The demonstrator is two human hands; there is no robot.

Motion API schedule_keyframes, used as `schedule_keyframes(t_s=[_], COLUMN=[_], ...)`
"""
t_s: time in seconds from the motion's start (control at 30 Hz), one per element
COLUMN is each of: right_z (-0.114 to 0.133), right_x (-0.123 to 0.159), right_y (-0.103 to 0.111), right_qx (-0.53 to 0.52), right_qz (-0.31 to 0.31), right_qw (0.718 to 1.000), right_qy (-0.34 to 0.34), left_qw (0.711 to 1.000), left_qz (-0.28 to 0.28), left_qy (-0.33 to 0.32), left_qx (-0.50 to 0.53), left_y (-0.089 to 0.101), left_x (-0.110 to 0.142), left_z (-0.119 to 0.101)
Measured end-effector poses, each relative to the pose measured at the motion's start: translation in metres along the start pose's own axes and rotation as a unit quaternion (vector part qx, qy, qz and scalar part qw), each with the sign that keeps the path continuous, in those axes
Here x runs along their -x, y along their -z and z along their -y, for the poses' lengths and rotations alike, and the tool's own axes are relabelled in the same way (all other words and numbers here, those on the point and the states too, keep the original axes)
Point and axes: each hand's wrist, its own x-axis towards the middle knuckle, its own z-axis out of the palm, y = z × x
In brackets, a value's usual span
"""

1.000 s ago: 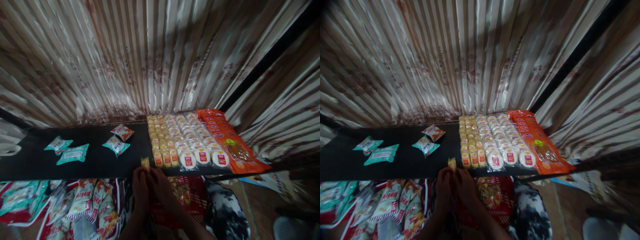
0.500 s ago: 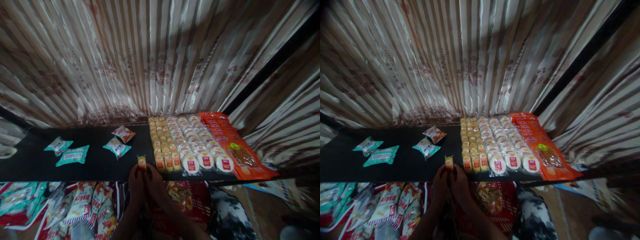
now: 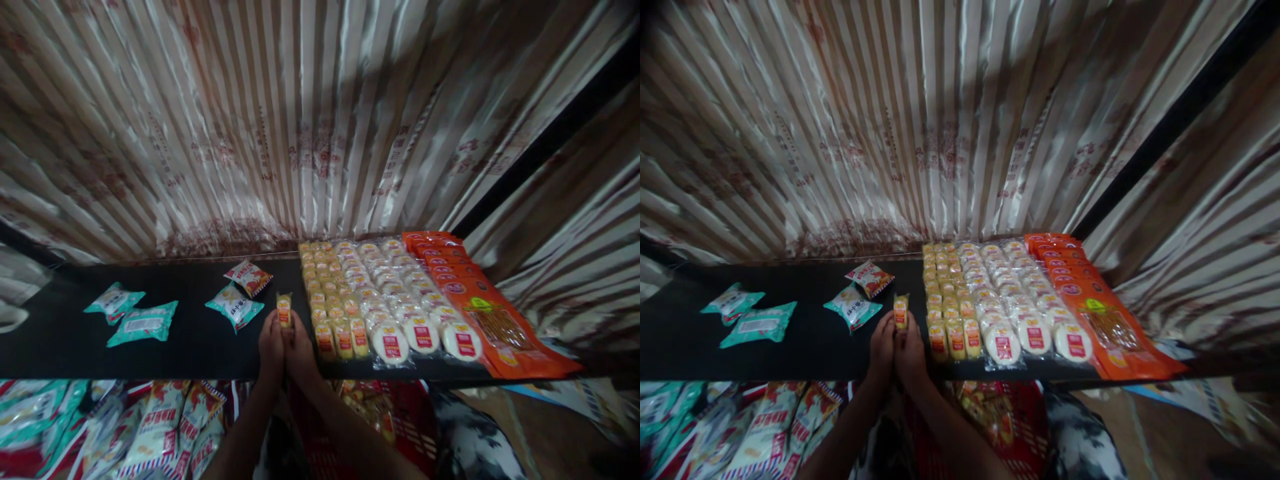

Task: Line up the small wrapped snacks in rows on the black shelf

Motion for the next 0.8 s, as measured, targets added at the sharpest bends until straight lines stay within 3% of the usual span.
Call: schedule_keyframes(t_s=[0.43, 0.8], right_z=[0.0, 0.003], right_x=[-0.067, -0.105], right_y=[-0.022, -0.034], right_qx=[0.0, 0.063], right_qz=[-0.033, 0.011], right_qw=[0.999, 0.998], right_qy=[-0.033, -0.004], left_qw=[0.988, 0.998], left_qz=[0.097, 0.036], left_qy=[0.035, -0.005], left_qx=[0.114, 0.058], left_y=[-0.028, -0.028], left_x=[-0.055, -0.084], left_z=[-0.026, -0.04])
